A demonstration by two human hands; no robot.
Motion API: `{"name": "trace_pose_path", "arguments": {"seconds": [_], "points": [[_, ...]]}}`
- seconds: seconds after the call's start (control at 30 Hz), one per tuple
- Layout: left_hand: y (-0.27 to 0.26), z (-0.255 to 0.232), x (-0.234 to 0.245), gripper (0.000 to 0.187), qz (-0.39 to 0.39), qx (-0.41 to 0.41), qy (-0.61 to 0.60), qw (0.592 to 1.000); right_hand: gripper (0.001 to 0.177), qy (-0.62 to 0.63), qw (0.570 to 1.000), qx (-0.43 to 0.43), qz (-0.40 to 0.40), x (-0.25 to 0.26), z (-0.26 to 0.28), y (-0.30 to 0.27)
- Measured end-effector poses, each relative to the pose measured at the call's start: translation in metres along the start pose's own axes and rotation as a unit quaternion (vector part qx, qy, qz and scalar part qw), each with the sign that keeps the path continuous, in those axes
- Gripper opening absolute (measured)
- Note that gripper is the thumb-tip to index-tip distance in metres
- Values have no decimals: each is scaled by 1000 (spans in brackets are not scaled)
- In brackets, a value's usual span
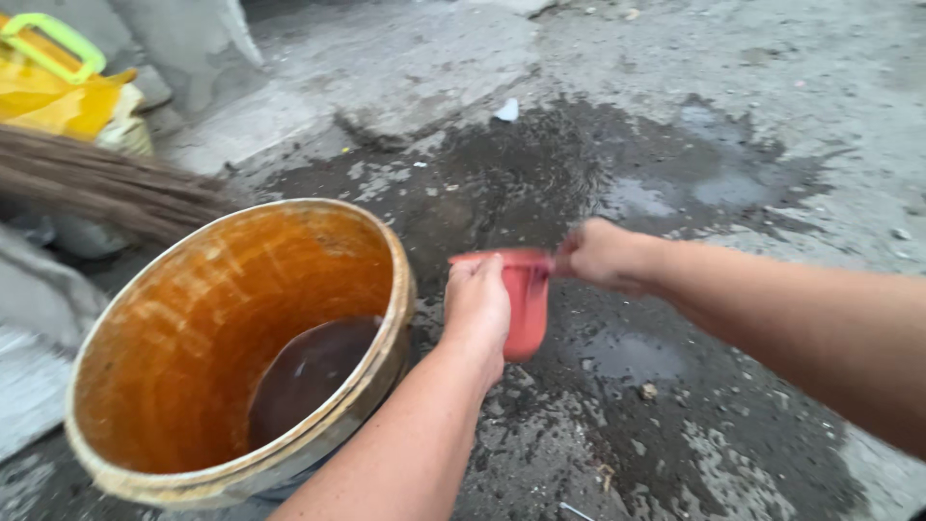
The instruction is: The person operates a manual hand pump to draw water into a bucket and then uses a dipper to scoop water from the bucket.
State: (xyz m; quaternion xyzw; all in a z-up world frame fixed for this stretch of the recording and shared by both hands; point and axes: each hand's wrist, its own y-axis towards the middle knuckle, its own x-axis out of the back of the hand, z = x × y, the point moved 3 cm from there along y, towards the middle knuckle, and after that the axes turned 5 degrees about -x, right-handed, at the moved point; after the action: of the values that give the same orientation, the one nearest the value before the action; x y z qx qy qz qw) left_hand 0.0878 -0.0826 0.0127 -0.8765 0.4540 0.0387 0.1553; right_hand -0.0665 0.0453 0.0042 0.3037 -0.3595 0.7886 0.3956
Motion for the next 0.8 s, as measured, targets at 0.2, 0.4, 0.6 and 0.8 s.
{"name": "trace_pose_path", "arguments": {"seconds": [0.2, 0.4, 0.6, 0.8], "points": [[-2, -3, -34, 34, -12, -7, 89, 996, 31, 412, 817, -370, 160, -14, -105, -40], [-13, -11, -52, 35, 37, 0, 101, 994, 28, 639, 665, -386, 12, 52, -156, -50], [-14, -30, -57, 34, 31, -42, 87, 995, 33, 742, 587, -323, -16, 131, -164, -15], [6, -63, -2, 19, -43, -281, 240, 928, 30, 598, 787, -135, 70, 108, -40, -30]]}}
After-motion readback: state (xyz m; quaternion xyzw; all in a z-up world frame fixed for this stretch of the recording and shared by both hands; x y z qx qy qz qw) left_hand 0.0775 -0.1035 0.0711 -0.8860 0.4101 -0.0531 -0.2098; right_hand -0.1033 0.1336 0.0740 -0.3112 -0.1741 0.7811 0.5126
